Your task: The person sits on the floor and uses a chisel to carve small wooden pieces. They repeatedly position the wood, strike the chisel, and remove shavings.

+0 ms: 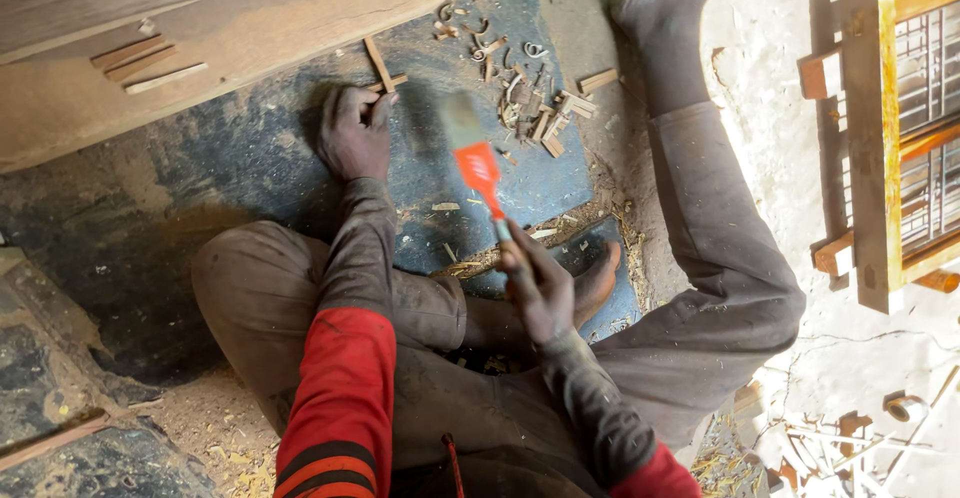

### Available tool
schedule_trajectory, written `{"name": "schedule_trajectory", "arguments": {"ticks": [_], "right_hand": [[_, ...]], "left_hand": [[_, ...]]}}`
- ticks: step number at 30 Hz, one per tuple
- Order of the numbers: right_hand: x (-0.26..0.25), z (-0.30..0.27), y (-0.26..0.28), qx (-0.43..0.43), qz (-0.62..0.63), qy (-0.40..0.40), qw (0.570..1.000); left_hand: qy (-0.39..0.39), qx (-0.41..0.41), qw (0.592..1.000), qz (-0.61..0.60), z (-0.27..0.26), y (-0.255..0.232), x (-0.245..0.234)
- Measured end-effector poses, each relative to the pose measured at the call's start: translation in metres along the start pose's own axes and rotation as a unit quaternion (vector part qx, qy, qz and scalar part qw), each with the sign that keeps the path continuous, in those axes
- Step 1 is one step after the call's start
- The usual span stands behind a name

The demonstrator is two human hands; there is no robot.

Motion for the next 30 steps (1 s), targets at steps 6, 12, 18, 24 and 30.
{"name": "schedule_trajectory", "arguments": {"ticks": [6, 12, 18, 24, 30], "right_hand": [[0.049, 0.030, 0.029, -0.014, -0.114, -0.014, 0.993], [0.056, 0.032, 0.030, -0.003, -0.124, -0.019, 0.992], [0.052, 0.028, 0.022, 0.032, -0.106, -0.018, 0.994], [0.055, 0.030, 0.024, 0.005, -0.097, -0.036, 0.995], [0.056, 0.025, 0.009, -0.054, -0.087, -0.025, 0.994]], "left_hand": [[-0.007, 0.017, 1.000, -0.001, 0.002, -0.001, -0.001], [0.013, -0.008, 1.000, 0.020, -0.004, 0.005, 0.005], [-0.009, 0.001, 1.000, 0.014, -0.001, 0.007, 0.007], [0.008, -0.015, 1.000, 0.024, -0.003, 0.008, 0.008], [-0.005, -0.016, 1.000, 0.010, -0.015, -0.003, -0.002]]}}
Point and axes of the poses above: each hand's wrist, its own z-axis towards the middle knuckle, its own x-axis out of the palm, y = z × x, the point moved 9 cm from there along z, towards the middle knuckle, and after that the axes turned 14 degrees about x, right-handed, at the moved point
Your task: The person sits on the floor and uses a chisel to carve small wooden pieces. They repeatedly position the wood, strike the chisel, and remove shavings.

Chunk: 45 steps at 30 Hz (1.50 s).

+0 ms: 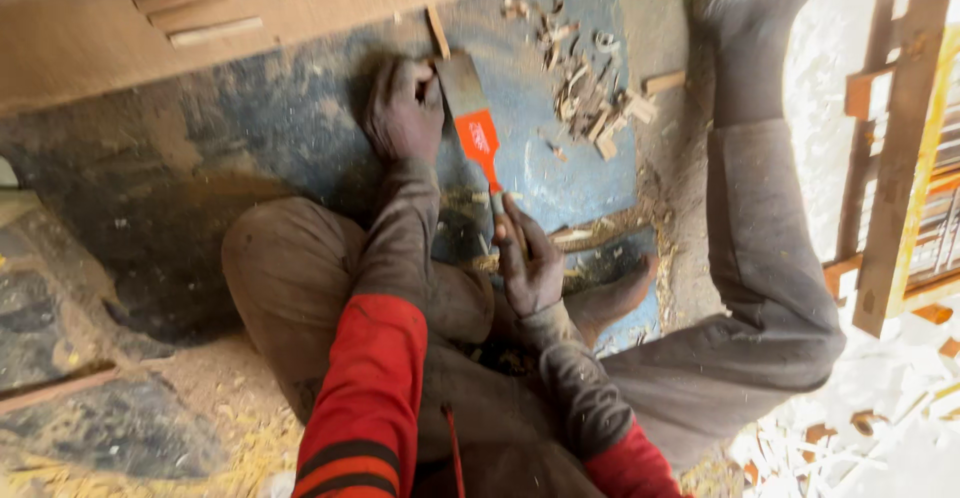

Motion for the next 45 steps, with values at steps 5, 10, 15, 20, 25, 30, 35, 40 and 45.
{"name": "schedule_trajectory", "arguments": {"ticks": [5, 10, 15, 20, 25, 30, 35, 40, 45], "right_hand": [[0.010, 0.020, 0.036, -0.096, -0.008, -0.007, 0.995], [0.002, -0.010, 0.008, -0.003, 0.002, 0.004, 1.000], [-0.001, -0.006, 0.026, -0.097, -0.032, -0.018, 0.995], [-0.002, 0.011, -0.010, 0.051, -0.054, -0.012, 0.997], [0.004, 0.020, 0.012, -0.034, -0.063, -0.016, 0.997], [-0.005, 0.002, -0.031, 0.101, -0.024, -0.004, 0.995], [-0.016, -0.006, 0.010, -0.079, -0.011, -0.008, 0.997], [-0.008, 0.010, -0.008, 0.025, -0.022, -0.020, 0.999], [-0.004, 0.022, -0.024, 0.100, -0.056, -0.025, 0.993]], "left_hand": [[-0.041, 0.023, 0.999, -0.001, 0.036, -0.006, -0.009], [0.026, 0.007, 0.999, 0.016, -0.008, -0.001, -0.001], [-0.010, 0.013, 1.000, 0.013, 0.017, 0.007, 0.008], [0.009, 0.012, 1.000, 0.009, 0.006, 0.009, 0.009], [0.021, -0.009, 1.000, -0.001, 0.011, 0.017, 0.017], [-0.012, 0.017, 0.999, 0.032, -0.018, 0.008, 0.009], [-0.029, 0.025, 0.999, 0.004, 0.024, 0.002, 0.003], [0.006, -0.026, 1.000, -0.006, 0.023, 0.000, -0.008], [-0.017, 0.007, 1.000, -0.012, 0.017, -0.006, -0.009]]}}
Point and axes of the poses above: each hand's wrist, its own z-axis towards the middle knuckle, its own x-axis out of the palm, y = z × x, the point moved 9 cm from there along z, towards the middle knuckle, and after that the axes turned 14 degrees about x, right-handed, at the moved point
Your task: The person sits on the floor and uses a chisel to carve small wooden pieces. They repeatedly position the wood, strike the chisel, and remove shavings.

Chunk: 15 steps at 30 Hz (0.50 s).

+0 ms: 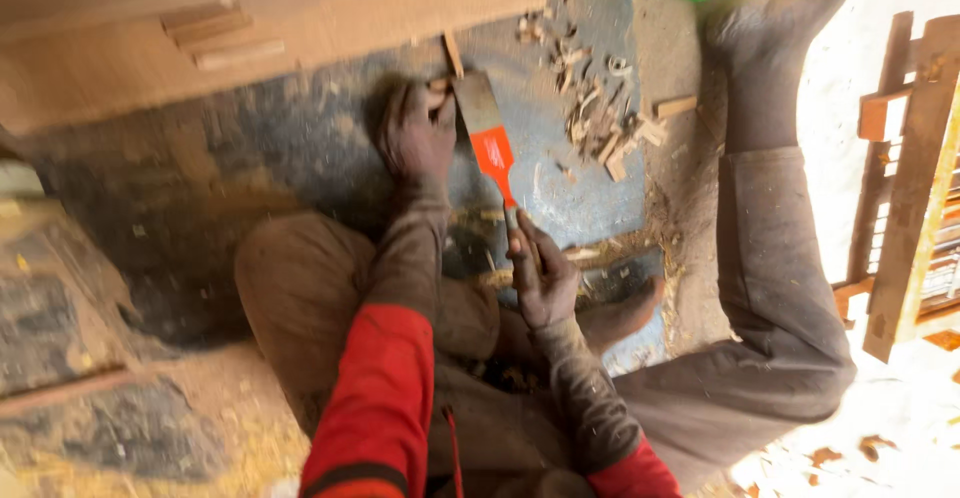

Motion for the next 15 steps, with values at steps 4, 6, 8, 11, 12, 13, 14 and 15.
{"name": "schedule_trajectory", "arguments": {"ticks": [4, 6, 8, 11, 12, 13, 14, 15], "right_hand": [[0.001, -0.009, 0.029, -0.159, 0.042, 0.001, 0.986], [0.010, -0.008, 0.029, -0.167, 0.026, 0.000, 0.986], [0.009, 0.001, 0.010, -0.128, 0.032, 0.014, 0.991], [0.007, -0.019, 0.020, -0.209, 0.065, 0.045, 0.975], [0.007, -0.013, 0.040, -0.269, 0.080, 0.053, 0.958], [0.014, 0.020, 0.050, -0.237, 0.071, 0.048, 0.968], [0.023, 0.031, 0.037, -0.172, 0.057, 0.050, 0.982], [0.028, 0.032, 0.017, -0.107, 0.042, 0.052, 0.992]], "left_hand": [[-0.004, -0.013, 0.998, 0.062, -0.009, 0.013, 0.013], [-0.021, -0.010, 1.000, 0.014, -0.010, 0.026, 0.029], [0.041, -0.063, 0.997, 0.027, -0.044, 0.041, 0.045], [0.087, -0.083, 0.990, 0.073, -0.031, 0.052, 0.053], [0.037, -0.027, 0.998, 0.043, -0.027, 0.035, 0.036], [-0.013, 0.030, 0.999, 0.015, -0.014, 0.022, 0.025], [-0.003, 0.013, 1.000, 0.011, -0.016, 0.020, 0.022], [0.006, -0.004, 1.000, 0.007, -0.010, 0.021, 0.026]]}}
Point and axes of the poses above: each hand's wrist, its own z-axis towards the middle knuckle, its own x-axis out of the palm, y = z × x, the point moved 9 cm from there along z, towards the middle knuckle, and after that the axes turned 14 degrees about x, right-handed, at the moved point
